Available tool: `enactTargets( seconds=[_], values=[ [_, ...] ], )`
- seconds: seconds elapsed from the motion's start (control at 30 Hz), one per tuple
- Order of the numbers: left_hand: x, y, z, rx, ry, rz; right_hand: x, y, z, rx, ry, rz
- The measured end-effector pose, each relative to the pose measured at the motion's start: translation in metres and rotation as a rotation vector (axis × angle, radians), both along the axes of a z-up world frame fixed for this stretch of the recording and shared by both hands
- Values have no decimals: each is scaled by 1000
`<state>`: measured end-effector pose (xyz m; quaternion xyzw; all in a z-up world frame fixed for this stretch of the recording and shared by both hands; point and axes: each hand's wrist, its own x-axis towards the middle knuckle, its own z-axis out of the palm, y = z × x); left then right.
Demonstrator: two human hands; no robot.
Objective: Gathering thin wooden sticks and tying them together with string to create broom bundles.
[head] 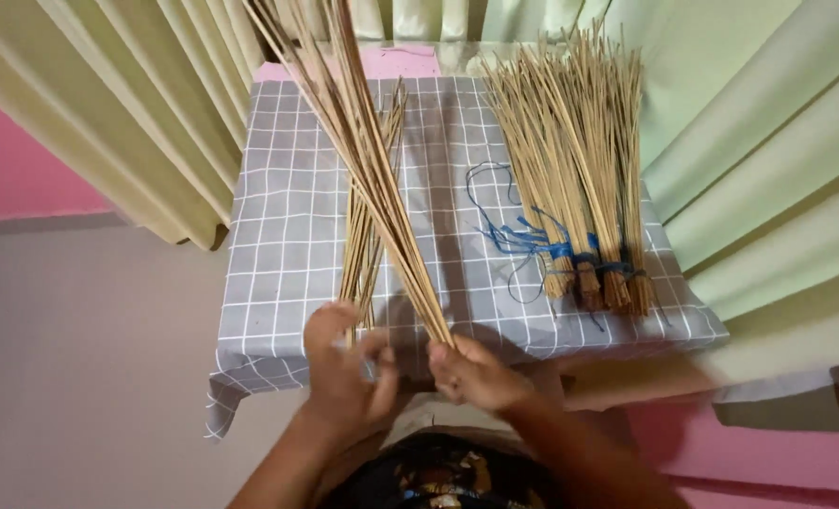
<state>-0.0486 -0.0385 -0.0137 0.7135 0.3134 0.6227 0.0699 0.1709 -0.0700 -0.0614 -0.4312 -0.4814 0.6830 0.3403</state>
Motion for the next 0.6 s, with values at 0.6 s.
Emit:
enactTargets(
  seconds=[0.6],
  values=[
    [1, 21, 31, -191, 1249, -216, 13, 21, 125, 319, -534, 585]
  ],
)
